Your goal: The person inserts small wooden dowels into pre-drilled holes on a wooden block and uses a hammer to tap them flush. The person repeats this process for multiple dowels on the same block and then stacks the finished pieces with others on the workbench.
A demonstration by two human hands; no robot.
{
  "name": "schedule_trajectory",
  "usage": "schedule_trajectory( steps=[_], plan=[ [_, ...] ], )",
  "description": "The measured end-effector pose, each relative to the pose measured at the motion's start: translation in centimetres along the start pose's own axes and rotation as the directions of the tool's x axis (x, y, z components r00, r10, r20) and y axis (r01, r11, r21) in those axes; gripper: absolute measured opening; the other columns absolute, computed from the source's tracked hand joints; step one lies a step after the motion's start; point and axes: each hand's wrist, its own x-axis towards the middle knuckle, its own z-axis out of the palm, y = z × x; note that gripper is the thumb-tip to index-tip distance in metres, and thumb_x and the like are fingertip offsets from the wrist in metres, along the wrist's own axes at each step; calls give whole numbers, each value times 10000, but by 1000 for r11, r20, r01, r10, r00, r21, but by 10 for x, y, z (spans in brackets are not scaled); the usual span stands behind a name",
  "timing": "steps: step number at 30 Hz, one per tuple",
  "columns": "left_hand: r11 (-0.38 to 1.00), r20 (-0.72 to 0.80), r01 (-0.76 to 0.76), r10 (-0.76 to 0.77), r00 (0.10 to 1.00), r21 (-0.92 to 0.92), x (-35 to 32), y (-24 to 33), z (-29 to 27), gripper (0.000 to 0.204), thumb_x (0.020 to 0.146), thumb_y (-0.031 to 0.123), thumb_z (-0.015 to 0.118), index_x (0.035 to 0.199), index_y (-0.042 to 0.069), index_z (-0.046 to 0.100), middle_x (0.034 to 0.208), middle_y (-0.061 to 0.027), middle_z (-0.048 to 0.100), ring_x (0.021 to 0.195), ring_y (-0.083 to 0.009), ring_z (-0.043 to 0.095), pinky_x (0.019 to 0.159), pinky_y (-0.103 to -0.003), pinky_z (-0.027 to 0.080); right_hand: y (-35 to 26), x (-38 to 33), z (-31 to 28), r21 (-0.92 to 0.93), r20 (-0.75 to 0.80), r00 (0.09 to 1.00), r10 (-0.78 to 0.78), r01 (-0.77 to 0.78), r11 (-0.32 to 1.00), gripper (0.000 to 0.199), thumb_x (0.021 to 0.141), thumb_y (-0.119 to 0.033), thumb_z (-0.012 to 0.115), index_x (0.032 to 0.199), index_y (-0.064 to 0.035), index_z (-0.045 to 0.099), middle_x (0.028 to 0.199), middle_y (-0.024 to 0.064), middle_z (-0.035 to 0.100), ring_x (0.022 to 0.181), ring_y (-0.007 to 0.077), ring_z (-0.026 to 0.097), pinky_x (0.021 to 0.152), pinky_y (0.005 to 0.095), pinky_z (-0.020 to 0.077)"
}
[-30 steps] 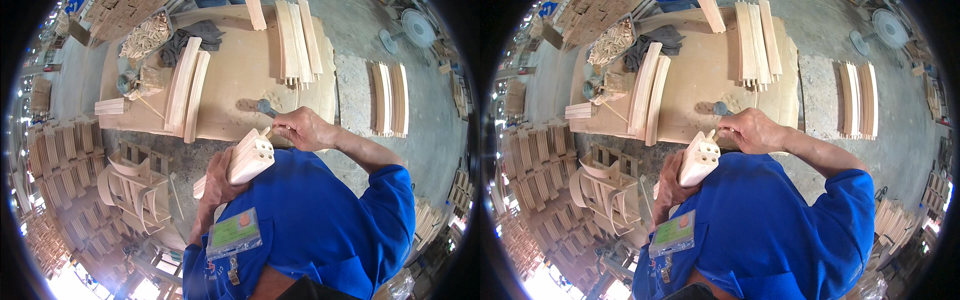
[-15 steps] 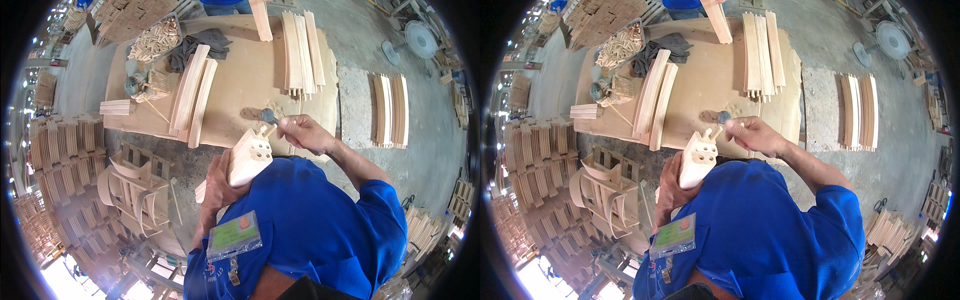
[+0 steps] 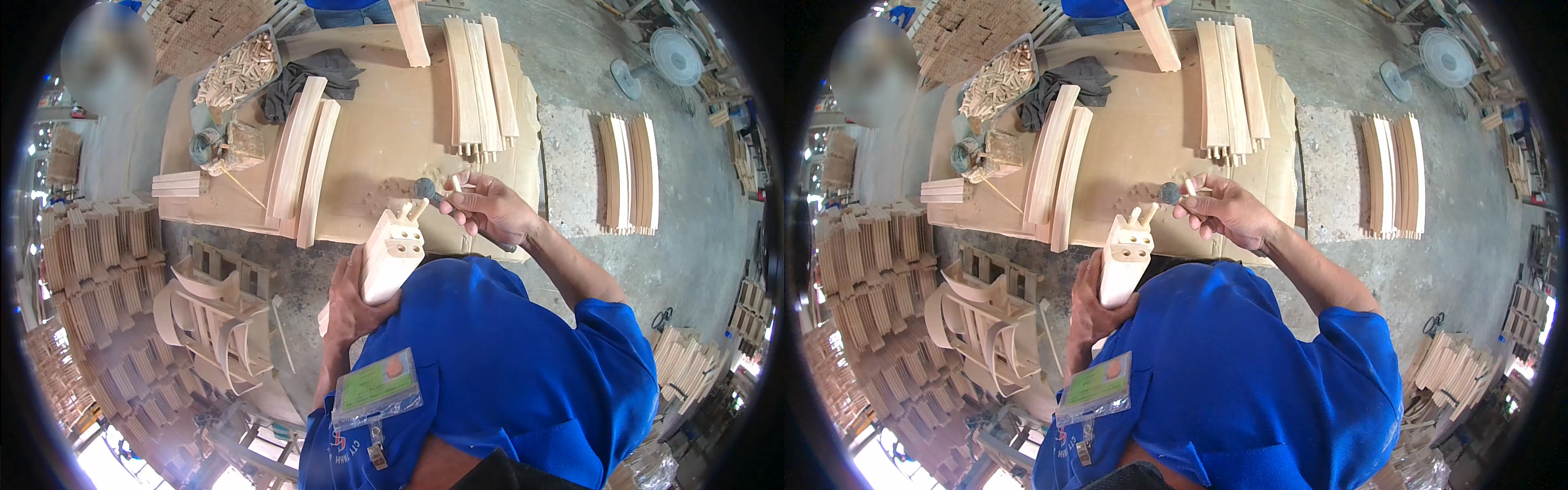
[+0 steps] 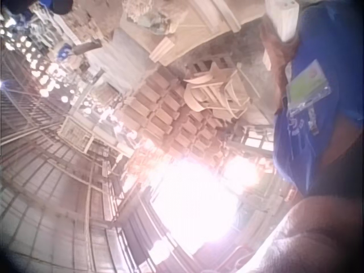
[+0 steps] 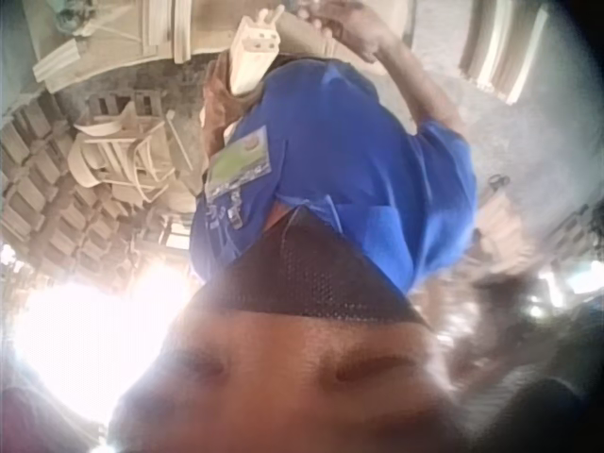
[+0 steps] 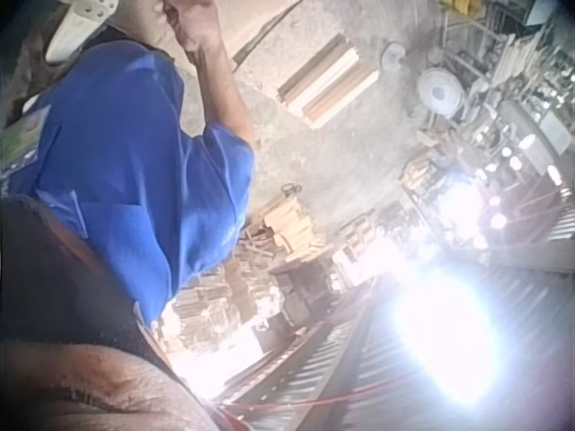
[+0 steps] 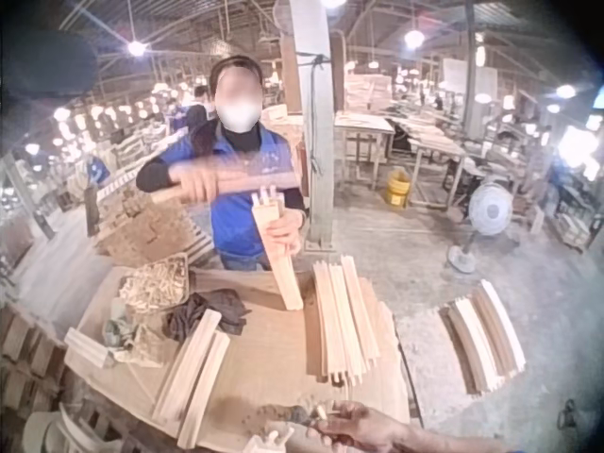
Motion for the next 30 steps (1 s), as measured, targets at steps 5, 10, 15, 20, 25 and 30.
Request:
schedule_trajectory(
  steps=[5,10,15,20,25,30],
  plan=[
    [999,14,36,-36,999,16,-2,1,-5,930,689,228,898,1473,-64,491,1179,-256,629,1061,-432,656,911,-511,551,2,2,0,-97,16,1000,-17,19,995,92,1039,-90,679,1102,-27,658,983,89,723,762,83,658,570,197,534],
    [999,80,-4,0,997,51,12,-6,-1,920,692,243,891,1479,-20,494,1201,-247,627,1132,-461,618,963,-543,523,-7,-3,4,-299,-164,986,1,-51,953,183,1030,-158,710,1150,-22,733,1034,45,724,824,84,654,691,234,550],
    [994,-41,61,-65,997,-87,9,-25,14,931,625,145,861,1462,-31,493,1190,-272,599,1102,-497,603,954,-570,496,-5,10,4,-333,71,993,-93,112,936,264,1085,-301,636,1080,-60,747,861,-20,671,689,46,583,569,220,473],
    [982,-21,36,-40,999,-185,15,-8,18,942,613,98,851,1466,-64,484,1162,-261,580,1072,-477,592,963,-539,472,-10,-2,9,-167,216,969,-121,159,973,251,1087,-218,602,1251,-63,712,997,-41,678,681,16,517,519,204,405],
    [995,-18,9,-11,1000,-100,17,-16,8,929,628,94,854,1477,-26,498,1193,-257,598,1108,-468,606,972,-547,482,-12,-2,16,-239,109,971,-212,232,943,134,1038,-134,677,1152,-70,704,1001,-16,693,728,37,560,566,221,446],
    [999,81,34,-33,996,-3,33,-5,-4,925,678,232,881,1501,45,503,1245,-249,612,1155,-434,621,1012,-499,507,-45,-20,24,-503,104,914,-393,389,772,61,1023,-82,717,1069,-52,689,990,-11,701,923,49,637,806,246,535]
  ],
)
